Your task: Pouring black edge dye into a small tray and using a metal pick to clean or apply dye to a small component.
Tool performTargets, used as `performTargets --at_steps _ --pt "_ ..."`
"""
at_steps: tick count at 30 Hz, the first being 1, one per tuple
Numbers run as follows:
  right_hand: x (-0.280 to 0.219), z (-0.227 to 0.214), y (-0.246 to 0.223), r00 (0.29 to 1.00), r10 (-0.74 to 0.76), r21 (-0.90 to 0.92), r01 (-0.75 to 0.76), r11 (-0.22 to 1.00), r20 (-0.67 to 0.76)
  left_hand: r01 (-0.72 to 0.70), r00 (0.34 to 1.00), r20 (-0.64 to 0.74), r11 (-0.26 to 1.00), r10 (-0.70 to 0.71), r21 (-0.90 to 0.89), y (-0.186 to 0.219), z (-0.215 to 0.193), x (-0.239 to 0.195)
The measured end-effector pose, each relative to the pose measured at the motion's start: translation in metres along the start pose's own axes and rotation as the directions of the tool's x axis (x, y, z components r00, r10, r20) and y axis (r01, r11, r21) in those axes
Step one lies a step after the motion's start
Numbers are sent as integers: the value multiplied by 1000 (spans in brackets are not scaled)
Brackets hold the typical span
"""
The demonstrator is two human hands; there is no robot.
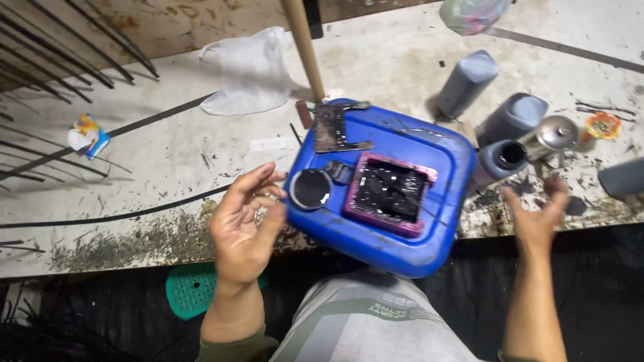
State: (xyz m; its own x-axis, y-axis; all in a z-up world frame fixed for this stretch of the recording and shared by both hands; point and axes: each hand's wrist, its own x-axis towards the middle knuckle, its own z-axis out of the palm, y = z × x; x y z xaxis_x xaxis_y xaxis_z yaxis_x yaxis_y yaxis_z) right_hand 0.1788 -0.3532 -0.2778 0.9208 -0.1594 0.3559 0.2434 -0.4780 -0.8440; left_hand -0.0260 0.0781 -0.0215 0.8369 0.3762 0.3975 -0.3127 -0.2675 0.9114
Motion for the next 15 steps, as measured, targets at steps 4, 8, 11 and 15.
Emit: performTargets --at_steps 4,8,11,15 --pt "-14 -27 -86 985 -160 123 167 978 -64 -5 997 68 923 -23 384 -30 -17 3" --pt "-38 -34 -162 937 -335 133 321 938 97 3 997 59 790 -49 613 -66 -8 -4" --pt "-50 -32 -196 899 -369 90 358 929 236 -36 999 22 759 29 650 -77 3 -7" --pt "-51 -26 -211 825 -468 89 466 880 317 -99 989 -29 780 148 618 -79 14 -4"
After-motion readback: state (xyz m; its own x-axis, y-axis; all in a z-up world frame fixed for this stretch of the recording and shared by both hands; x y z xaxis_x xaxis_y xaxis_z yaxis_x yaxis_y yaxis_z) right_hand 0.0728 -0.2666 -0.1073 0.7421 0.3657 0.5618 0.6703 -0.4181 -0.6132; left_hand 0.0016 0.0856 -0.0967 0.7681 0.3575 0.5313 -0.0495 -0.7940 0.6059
